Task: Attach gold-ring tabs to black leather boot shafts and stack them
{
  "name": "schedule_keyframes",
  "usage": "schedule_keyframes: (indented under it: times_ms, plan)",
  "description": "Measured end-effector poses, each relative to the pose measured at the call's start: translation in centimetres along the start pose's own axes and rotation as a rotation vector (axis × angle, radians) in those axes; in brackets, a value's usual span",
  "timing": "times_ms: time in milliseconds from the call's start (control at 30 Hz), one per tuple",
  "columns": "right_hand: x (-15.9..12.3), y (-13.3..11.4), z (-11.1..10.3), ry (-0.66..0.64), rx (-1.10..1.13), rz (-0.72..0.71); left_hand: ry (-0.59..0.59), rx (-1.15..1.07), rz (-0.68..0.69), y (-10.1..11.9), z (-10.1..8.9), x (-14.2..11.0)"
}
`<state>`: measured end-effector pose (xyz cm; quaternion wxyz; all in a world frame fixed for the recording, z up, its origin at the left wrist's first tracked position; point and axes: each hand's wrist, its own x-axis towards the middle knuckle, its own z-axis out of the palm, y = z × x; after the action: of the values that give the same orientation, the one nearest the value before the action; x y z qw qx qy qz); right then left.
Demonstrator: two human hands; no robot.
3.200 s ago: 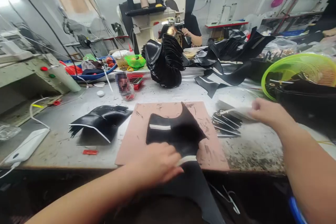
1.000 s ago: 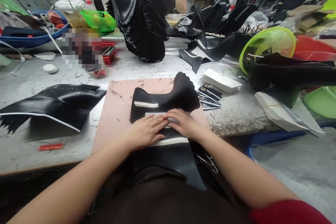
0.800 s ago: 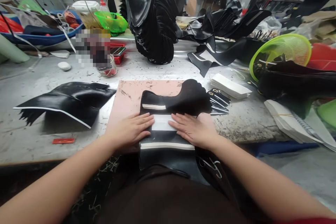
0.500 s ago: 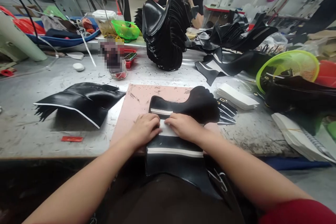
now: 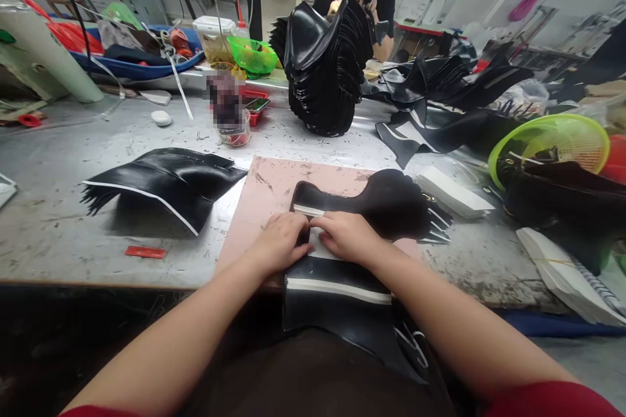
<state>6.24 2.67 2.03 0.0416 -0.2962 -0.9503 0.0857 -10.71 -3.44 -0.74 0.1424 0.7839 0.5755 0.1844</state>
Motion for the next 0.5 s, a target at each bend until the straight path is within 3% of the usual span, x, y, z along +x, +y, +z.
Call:
schedule_keyframes:
  times_ms: [133, 300, 367, 500]
  plan:
    - [0.0, -0.2, 1.2, 0.110, -0.079, -0.147, 0.004, -0.002, 0.013, 0.1, -0.3, -0.3]
    - [-3.4, 0.6, 1.7, 0.282, 0.179, -0.290, -0.015, 0.047, 0.069, 0.2, -0.7, -0.7]
    - [-5.7, 1.5, 1.7, 0.277, 0.268, -0.227, -0.021, 0.052, 0.068, 0.2, -0.7, -0.8]
    - [-12.0, 3.0, 2.2, 0.299, 0.333, 0.104, -0.037, 0.041, 0.054, 0.2, -0.8, -1.0]
